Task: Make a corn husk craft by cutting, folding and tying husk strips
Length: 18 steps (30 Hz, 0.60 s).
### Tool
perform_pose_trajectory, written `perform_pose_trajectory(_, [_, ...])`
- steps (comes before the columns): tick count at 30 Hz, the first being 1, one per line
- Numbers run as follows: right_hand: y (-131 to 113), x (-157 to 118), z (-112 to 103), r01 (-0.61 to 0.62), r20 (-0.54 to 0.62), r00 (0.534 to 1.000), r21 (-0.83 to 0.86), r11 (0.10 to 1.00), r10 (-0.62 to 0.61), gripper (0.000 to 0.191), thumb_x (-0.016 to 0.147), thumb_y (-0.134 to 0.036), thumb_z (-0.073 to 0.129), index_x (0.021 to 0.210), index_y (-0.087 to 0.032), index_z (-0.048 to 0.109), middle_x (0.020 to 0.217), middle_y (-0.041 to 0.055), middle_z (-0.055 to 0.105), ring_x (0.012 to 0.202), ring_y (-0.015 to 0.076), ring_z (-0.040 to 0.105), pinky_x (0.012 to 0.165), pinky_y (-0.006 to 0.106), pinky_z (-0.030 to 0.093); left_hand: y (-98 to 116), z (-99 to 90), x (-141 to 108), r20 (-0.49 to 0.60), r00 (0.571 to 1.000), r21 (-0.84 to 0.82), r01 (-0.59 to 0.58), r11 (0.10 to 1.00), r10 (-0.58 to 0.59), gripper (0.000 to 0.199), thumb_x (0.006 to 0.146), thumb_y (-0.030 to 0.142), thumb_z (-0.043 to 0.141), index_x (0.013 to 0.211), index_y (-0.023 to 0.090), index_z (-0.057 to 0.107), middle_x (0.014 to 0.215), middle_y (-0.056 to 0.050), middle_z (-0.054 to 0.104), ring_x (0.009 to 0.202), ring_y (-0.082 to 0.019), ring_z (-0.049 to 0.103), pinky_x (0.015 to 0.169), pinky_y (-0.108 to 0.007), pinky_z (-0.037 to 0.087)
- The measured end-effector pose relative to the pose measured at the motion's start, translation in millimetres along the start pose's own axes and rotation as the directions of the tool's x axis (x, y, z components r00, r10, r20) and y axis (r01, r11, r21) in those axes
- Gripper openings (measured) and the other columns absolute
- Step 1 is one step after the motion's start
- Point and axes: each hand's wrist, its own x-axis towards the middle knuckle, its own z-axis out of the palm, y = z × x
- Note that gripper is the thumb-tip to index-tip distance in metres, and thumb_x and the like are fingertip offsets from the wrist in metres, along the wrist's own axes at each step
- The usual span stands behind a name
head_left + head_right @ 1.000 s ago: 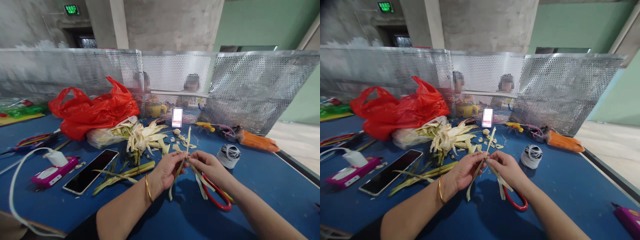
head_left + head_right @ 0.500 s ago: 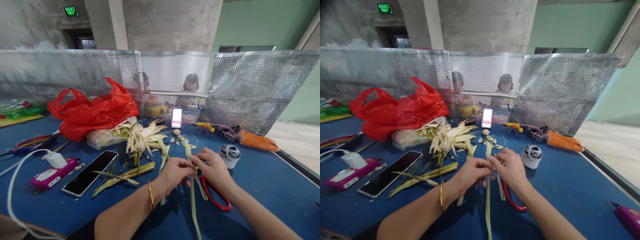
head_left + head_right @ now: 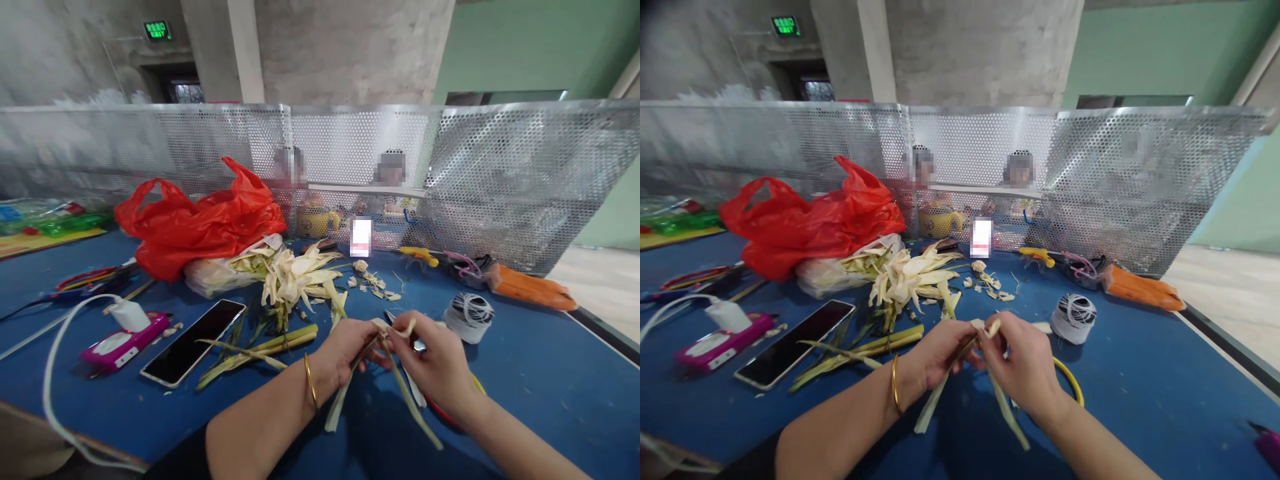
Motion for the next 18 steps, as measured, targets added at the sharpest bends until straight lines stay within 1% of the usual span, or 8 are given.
perform_pose_trajectory(2, [-0.4,-1.7,0.5,0.245,0.033,0.969,-0.202,0.948,-0.243,0.015,0.089,-0.02,0.049,0.077,-0.018,0.057,0.064,0.0007,0.058,0.059,0.0135,0.052,0.059,0.026,0.036,2.1,-2.9,3.1,-0.041,0.998,-0.158,0.031,0.987,-0.038,0.019,0.065,0.03,0.067,0.068,0.011,0.066,0.063,-0.003,0.066,0.043,-0.007,0.053,0.034,-0.017,0.015])
perform_pose_trajectory(4, [1.7,-1.7,2.6,0.455,0.149,0.89,-0.346,0.82,-0.431,0.017,0.09,-0.016,0.046,0.082,-0.017,0.061,0.07,0.0037,0.063,0.064,0.0162,0.054,0.066,0.031,0.037,3.4,-4.7,5.9,-0.071,0.996,-0.292,0.033,0.956,-0.056,0.018,0.07,0.028,0.066,0.072,0.01,0.067,0.063,-0.003,0.066,0.041,-0.004,0.048,0.034,-0.016,0.016])
perform_pose_trajectory(6, [4.8,-1.2,5.4,0.609,0.28,0.792,-0.421,0.672,-0.542,0.022,0.09,-0.012,0.042,0.089,-0.015,0.063,0.077,0.0065,0.066,0.07,0.0192,0.056,0.073,0.035,0.038,4.7,-5.5,7.2,-0.09,0.994,-0.39,0.021,0.921,-0.06,0.02,0.079,0.027,0.059,0.076,0.009,0.068,0.067,-0.006,0.067,0.044,-0.005,0.051,0.034,-0.015,0.021])
perform_pose_trajectory(8, [8.1,-0.9,8.1,0.686,0.373,0.726,-0.449,0.572,-0.578,0.025,0.088,-0.009,0.04,0.092,-0.014,0.064,0.081,0.0088,0.066,0.075,0.0216,0.056,0.08,0.04,0.038,6.7,-5.8,6.8,-0.118,0.991,-0.468,-0.001,0.884,-0.061,0.021,0.085,0.024,0.053,0.078,0.009,0.067,0.071,-0.008,0.069,0.05,-0.008,0.058,0.037,-0.014,0.03])
perform_pose_trajectory(9, [9.6,-1.0,9.1,0.694,0.397,0.719,-0.453,0.56,-0.571,0.026,0.087,-0.008,0.04,0.093,-0.013,0.064,0.081,0.0091,0.066,0.075,0.0221,0.056,0.082,0.041,0.038,8.0,-6.0,6.1,-0.138,0.989,-0.502,-0.022,0.865,-0.055,0.021,0.087,0.022,0.051,0.078,0.009,0.066,0.072,-0.008,0.069,0.053,-0.009,0.06,0.039,-0.014,0.035])
perform_pose_trajectory(11, [11.8,-1.3,10.2,0.675,0.405,0.738,-0.453,0.583,-0.54,0.023,0.087,-0.008,0.042,0.091,-0.014,0.064,0.077,0.008,0.064,0.074,0.0213,0.055,0.083,0.041,0.038,10.7,-6.9,4.4,-0.173,0.984,-0.554,-0.075,0.829,-0.027,0.019,0.088,0.018,0.05,0.079,0.01,0.065,0.074,-0.008,0.069,0.058,-0.01,0.063,0.045,-0.016,0.043])
perform_pose_trajectory(15, [10.4,-1.6,8.5,0.625,0.322,0.78,-0.385,0.679,-0.536,0.017,0.091,-0.018,0.047,0.085,-0.015,0.063,0.067,0.0026,0.058,0.066,0.0175,0.053,0.081,0.039,0.039,14.4,-8.5,2.5,-0.201,0.979,-0.567,-0.139,0.812,0.027,0.018,0.087,0.014,0.05,0.08,0.009,0.065,0.074,-0.006,0.068,0.059,-0.01,0.063,0.053,-0.018,0.05])
perform_pose_trajectory(18, [4.2,-0.6,7.4,0.605,0.296,0.796,-0.343,0.719,-0.528,0.02,0.092,-0.016,0.045,0.103,-0.015,0.062,0.076,0.0038,0.061,0.074,0.0178,0.055,0.084,0.039,0.04,12.5,-6.0,2.7,-0.17,0.983,-0.525,-0.15,0.838,0.069,0.016,0.085,0.014,0.051,0.082,0.009,0.066,0.076,-0.007,0.068,0.061,-0.011,0.064,0.056,-0.019,0.05])
